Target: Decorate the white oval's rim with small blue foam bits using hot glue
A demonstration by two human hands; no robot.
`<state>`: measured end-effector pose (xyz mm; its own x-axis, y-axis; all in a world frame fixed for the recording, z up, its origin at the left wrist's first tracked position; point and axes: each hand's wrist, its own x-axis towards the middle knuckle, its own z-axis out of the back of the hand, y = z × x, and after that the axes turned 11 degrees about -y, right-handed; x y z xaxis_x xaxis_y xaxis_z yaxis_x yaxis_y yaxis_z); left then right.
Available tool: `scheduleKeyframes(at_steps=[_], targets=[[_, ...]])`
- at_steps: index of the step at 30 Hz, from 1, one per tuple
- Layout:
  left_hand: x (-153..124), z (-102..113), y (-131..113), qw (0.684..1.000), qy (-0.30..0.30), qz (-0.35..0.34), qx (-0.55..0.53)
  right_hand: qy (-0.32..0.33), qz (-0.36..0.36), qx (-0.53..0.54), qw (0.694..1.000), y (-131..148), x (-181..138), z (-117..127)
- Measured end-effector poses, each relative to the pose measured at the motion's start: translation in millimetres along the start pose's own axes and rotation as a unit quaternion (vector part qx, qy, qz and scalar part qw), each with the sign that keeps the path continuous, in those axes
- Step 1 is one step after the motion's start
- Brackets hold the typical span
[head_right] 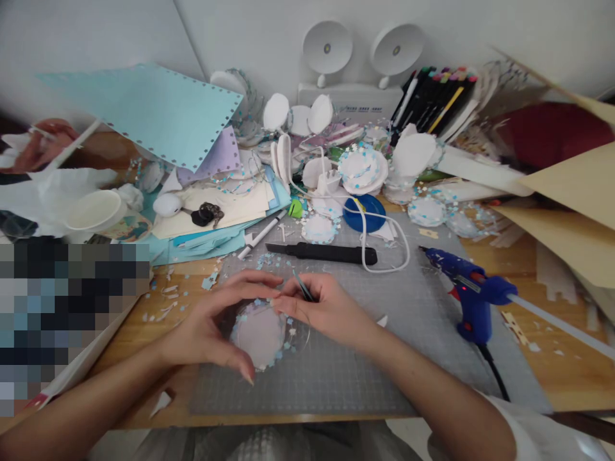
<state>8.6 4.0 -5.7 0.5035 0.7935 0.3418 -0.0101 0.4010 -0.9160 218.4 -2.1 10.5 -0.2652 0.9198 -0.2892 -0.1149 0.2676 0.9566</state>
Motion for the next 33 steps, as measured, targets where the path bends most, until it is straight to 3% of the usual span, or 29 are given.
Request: scheduleKeyframes(at_steps=[4, 7, 12, 16, 19, 29, 31, 33], targets=[[1, 0, -1, 1.0, -0.025, 0.008, -0.007, -0.006, -0.015, 0.029, 0.999, -3, 0, 0], [-2, 0, 1, 0.998, -0.046, 0.036, -0.031, -0.048, 0.004, 0.053, 0.997, -3, -1, 2], [-8, -1, 5, 0.995, -0.063, 0.079, -0.023, -0.154, 0.181, -0.063, 0.969, -1, -5, 3], [-9, -1, 5, 0.996, -0.057, 0.074, -0.015, -0.13, 0.336, -0.175, 0.916, -3, -8, 1], [-8, -1, 3, 0.997, -0.038, 0.071, -0.022, -0.104, 0.398, -0.209, 0.887, -6, -9, -1], [-7, -3, 1, 0.995, -0.021, 0.097, -0.029, -0.008, 0.425, -0.238, 0.873, -17, -10, -2], [-9, -4, 3, 0.995, -0.031, 0.091, -0.028, -0.035, 0.425, -0.245, 0.871, -14, -12, -4], [-10, -4, 5, 0.996, -0.047, 0.077, -0.021, -0.109, 0.422, -0.25, 0.865, -10, -15, -6]])
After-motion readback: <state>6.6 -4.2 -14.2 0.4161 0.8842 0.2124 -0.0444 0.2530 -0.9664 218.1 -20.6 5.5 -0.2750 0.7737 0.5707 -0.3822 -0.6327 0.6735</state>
